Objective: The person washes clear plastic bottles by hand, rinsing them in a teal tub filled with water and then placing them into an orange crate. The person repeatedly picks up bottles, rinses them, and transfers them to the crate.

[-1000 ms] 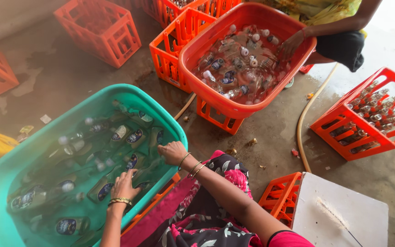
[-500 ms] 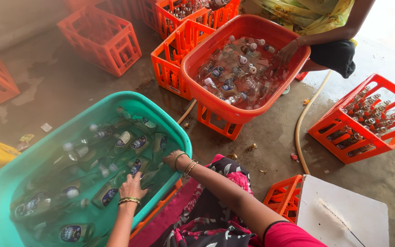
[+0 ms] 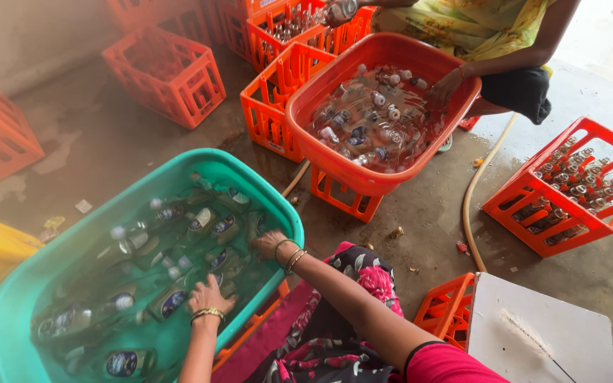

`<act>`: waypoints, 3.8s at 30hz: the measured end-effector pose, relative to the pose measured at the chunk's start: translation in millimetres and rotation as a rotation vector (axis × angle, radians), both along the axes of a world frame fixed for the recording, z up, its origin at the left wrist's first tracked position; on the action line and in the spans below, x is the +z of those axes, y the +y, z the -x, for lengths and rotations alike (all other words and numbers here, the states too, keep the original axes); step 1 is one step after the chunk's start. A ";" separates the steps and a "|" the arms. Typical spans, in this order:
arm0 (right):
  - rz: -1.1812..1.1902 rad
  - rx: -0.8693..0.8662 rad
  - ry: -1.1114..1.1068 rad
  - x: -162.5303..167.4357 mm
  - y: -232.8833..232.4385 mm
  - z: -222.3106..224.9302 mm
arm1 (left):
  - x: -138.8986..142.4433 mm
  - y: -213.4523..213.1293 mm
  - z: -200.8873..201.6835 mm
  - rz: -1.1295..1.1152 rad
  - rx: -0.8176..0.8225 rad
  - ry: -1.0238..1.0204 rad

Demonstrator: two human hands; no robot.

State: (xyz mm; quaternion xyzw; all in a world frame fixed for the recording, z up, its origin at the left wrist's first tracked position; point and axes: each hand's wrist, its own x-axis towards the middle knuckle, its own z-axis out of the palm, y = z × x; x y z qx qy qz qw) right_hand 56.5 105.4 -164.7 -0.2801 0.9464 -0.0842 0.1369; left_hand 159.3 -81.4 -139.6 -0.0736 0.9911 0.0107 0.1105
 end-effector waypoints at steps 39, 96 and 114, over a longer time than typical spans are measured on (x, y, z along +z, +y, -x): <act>0.170 0.047 -0.062 -18.5 -33.5 33.6 | -38.9 -85.5 18.6 -0.424 0.217 -0.041; 0.780 -0.004 -0.205 88.0 4.0 4.1 | -32.3 -85.1 11.3 -1.290 0.023 0.258; 0.982 -0.318 -0.479 41.9 13.6 20.5 | 13.2 -82.5 23.5 -1.532 0.558 0.328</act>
